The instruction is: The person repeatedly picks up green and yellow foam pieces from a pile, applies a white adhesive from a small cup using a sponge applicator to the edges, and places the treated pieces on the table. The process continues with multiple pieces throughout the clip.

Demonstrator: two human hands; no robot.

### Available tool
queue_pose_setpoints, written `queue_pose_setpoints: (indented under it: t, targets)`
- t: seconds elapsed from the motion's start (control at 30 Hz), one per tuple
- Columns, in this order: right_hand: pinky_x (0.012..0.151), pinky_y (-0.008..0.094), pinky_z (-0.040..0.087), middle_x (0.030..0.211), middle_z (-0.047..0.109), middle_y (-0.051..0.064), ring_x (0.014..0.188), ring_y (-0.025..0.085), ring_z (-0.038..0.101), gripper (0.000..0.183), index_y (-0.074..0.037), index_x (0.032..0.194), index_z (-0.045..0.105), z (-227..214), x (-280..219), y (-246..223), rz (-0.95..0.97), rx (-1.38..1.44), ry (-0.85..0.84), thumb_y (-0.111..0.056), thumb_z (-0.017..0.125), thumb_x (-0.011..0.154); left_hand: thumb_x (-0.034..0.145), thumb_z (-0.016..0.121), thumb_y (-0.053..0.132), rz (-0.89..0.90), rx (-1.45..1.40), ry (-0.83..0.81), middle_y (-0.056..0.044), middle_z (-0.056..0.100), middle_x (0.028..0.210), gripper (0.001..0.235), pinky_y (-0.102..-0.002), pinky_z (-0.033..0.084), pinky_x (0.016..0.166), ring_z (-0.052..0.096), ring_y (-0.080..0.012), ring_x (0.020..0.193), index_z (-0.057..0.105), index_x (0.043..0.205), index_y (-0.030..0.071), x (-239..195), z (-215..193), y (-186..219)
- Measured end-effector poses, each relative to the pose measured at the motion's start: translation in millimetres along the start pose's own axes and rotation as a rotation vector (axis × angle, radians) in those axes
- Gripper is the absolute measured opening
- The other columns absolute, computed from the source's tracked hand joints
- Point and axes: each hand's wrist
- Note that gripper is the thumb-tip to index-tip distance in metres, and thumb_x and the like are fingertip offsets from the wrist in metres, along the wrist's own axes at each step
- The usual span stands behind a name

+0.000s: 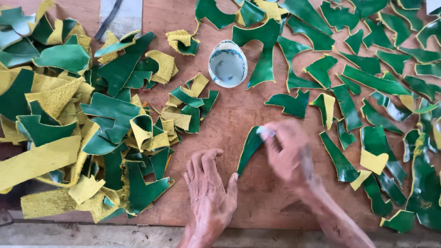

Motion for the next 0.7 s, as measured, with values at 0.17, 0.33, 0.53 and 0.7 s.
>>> queue_pose_setpoints:
  t: [0.17, 0.33, 0.53, 0.7]
  targets:
    - [0.072, 0.04, 0.055, 0.097, 0.068, 0.014, 0.086, 0.031, 0.068, 0.014, -0.006, 0.101, 0.07, -3, 10, 14, -0.091, -0.047, 0.026, -0.006, 0.076, 0.088, 0.068, 0.081, 0.01, -0.028, -0.008, -0.017, -0.016, 0.049, 0.12, 0.069, -0.053, 0.035, 0.091, 0.046, -0.0373, 0.118, 0.045, 0.127, 0.009, 3, 0, 1]
    - [0.073, 0.039, 0.057, 0.097, 0.068, 0.013, 0.084, 0.029, 0.071, 0.011, -0.005, 0.103, 0.07, -3, 1, 5, 0.044, 0.065, -0.002, -0.006, 0.072, 0.092, 0.071, 0.081, 0.01, -0.034, -0.007, -0.028, -0.016, 0.049, 0.121, 0.066, -0.053, 0.035, 0.091, 0.047, -0.0368, 0.116, 0.045, 0.126, 0.009, 1, 1, -1]
    - [0.076, 0.045, 0.053, 0.097, 0.067, 0.017, 0.089, 0.038, 0.066, 0.016, -0.002, 0.102, 0.07, 4, 1, 24, -0.14, -0.051, -0.037, -0.003, 0.074, 0.086, 0.071, 0.081, 0.01, -0.029, -0.009, -0.02, -0.016, 0.048, 0.122, 0.066, -0.055, 0.036, 0.092, 0.046, -0.0376, 0.118, 0.044, 0.126, 0.008, 0, 1, 0]
    - [0.075, 0.043, 0.055, 0.097, 0.068, 0.015, 0.089, 0.035, 0.067, 0.016, -0.005, 0.104, 0.071, 9, 10, 21, -0.312, 0.083, -0.127, -0.004, 0.071, 0.087, 0.069, 0.082, 0.011, -0.046, 0.003, -0.015, -0.016, 0.049, 0.121, 0.068, -0.056, 0.035, 0.092, 0.046, -0.0383, 0.118, 0.044, 0.125, 0.007, 3, 3, 0]
Point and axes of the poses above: each hand's wrist, its own x-axis towards the middle knuckle, its own z-axis out of the palm, y = z × x
